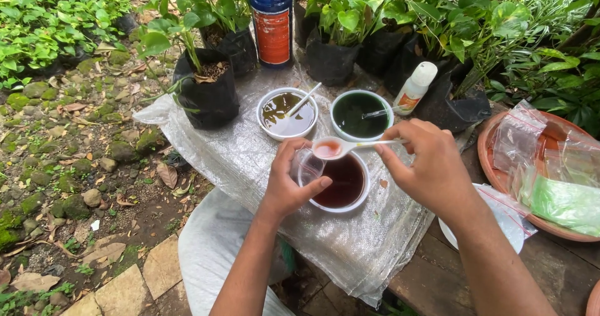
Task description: Using a small plastic spoon to manually transfer dark liquid from a bowl into a small plastic bag for packaging.
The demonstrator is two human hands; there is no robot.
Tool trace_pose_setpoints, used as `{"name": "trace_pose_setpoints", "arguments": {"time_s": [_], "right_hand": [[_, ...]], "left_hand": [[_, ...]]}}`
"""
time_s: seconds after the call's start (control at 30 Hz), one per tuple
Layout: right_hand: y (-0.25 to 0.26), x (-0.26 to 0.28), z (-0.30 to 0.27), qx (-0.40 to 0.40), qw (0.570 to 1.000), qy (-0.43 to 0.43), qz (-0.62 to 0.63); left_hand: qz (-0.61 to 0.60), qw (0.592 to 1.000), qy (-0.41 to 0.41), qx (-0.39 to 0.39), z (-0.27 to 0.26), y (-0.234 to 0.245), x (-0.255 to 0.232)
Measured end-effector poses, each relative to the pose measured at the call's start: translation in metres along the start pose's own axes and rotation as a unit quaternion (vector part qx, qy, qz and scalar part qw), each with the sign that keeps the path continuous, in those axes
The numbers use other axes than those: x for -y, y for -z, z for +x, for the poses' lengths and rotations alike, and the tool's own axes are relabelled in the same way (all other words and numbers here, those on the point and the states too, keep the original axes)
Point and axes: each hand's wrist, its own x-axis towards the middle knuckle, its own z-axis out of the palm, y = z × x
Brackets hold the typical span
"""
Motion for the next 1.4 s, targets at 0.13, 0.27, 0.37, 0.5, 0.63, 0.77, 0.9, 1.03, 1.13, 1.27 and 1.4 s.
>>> {"name": "trace_pose_setpoints", "arguments": {"time_s": [0.13,0.27,0.37,0.5,0.63,0.77,0.9,1.03,1.13,1.27,1.4], "right_hand": [[-0.005,0.015,-0.004,-0.022,0.999,0.025,-0.023],[-0.011,0.026,-0.005,-0.082,0.99,0.096,-0.057],[-0.016,0.025,-0.007,-0.126,0.975,0.166,-0.079],[-0.022,0.027,-0.008,-0.159,0.958,0.22,-0.09],[-0.021,0.027,-0.007,-0.144,0.965,0.212,-0.063],[-0.012,0.03,-0.007,-0.089,0.982,0.14,0.091],[-0.001,0.017,-0.011,-0.054,0.972,0.043,0.226],[-0.01,-0.01,-0.027,-0.053,0.929,-0.055,0.362],[-0.02,-0.021,-0.041,-0.076,0.874,-0.145,0.458],[-0.045,-0.032,-0.06,-0.091,0.821,-0.228,0.516],[-0.065,-0.036,-0.063,-0.101,0.799,-0.264,0.531]], "left_hand": [[-0.003,1.0,-0.004,0.001,-0.001,-0.001,0.002],[-0.002,1.0,-0.007,-0.001,0.0,-0.002,0.003],[-0.007,1.0,-0.009,-0.004,0.001,-0.002,-0.002],[-0.008,1.0,-0.017,-0.008,0.0,-0.003,0.0],[-0.023,1.0,-0.007,-0.007,0.0,-0.004,-0.001],[-0.021,1.0,-0.009,-0.01,-0.001,-0.002,0.0],[-0.015,1.0,0.005,-0.008,-0.004,-0.002,0.001],[-0.026,0.999,0.019,0.005,-0.002,-0.001,-0.014],[-0.023,1.0,0.013,0.0,-0.001,-0.002,-0.008],[-0.024,1.0,0.0,-0.01,-0.002,-0.004,-0.004],[-0.007,1.0,0.0,-0.012,-0.001,-0.001,-0.001]]}}
